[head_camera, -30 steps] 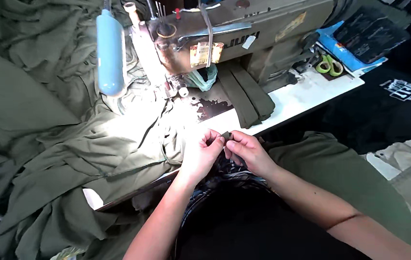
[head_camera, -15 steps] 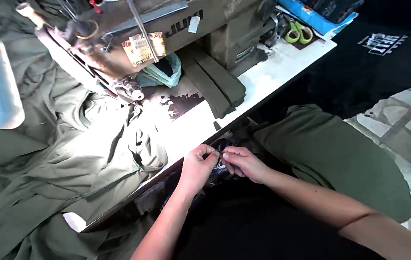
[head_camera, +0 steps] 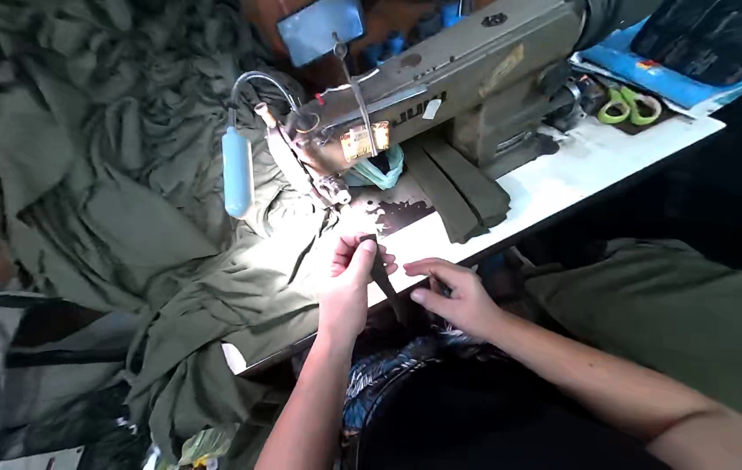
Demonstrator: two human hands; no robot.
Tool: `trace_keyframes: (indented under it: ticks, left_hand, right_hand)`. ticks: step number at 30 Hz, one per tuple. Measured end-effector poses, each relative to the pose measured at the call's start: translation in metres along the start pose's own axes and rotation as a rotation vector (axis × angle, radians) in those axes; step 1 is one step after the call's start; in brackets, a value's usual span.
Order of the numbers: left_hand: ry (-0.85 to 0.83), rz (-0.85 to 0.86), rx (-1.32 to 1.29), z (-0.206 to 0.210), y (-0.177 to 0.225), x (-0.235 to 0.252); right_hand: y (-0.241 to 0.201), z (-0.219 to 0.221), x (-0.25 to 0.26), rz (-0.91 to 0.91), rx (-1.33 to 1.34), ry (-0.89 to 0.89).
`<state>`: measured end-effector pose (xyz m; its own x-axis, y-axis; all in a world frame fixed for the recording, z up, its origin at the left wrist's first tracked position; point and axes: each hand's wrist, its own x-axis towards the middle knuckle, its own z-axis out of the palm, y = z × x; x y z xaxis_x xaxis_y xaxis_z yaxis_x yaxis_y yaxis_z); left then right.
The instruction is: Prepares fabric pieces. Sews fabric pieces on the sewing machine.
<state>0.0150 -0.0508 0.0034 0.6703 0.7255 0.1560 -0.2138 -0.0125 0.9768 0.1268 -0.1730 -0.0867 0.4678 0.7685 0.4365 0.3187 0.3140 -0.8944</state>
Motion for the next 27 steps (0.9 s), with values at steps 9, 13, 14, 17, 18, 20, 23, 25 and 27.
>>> trace_keyframes:
  ticks: [9, 13, 14, 17, 18, 20, 23, 25, 27]
  left_hand:
    - [0.072, 0.066, 0.027, -0.017, 0.007, -0.001]
    - [-0.022, 0.066, 0.006, -0.031, 0.009, -0.003]
    - [-0.041, 0.078, 0.009, -0.035, 0.008, -0.002]
    - [-0.084, 0.059, 0.078, -0.052, 0.008, 0.004]
    - [-0.098, 0.029, 0.101, -0.058, 0.007, 0.006]
    - [-0.097, -0.036, 0.097, -0.066, 0.004, 0.011]
    - [-0.090, -0.105, 0.075, -0.075, -0.003, 0.017]
    - [-0.089, -0.132, 0.036, -0.080, -0.010, 0.023]
    - [-0.078, -0.161, 0.004, -0.085, -0.015, 0.028]
  right_hand:
    - [-0.025, 0.038, 0.019, 0.205, 0.296, -0.059]
    - [-0.028, 0.040, 0.026, 0.104, 0.255, -0.123]
    - [-0.027, 0.042, 0.028, 0.082, 0.244, -0.131]
    - [-0.025, 0.042, 0.031, 0.096, 0.168, -0.150]
    - [-0.025, 0.040, 0.033, 0.124, 0.144, -0.169]
    - [-0.027, 0.039, 0.039, 0.165, 0.089, -0.198]
    - [-0.021, 0.044, 0.044, 0.181, 0.001, -0.177]
    - [-0.015, 0.046, 0.047, 0.210, -0.027, -0.160]
    - [-0.010, 0.047, 0.050, 0.224, -0.046, -0.154]
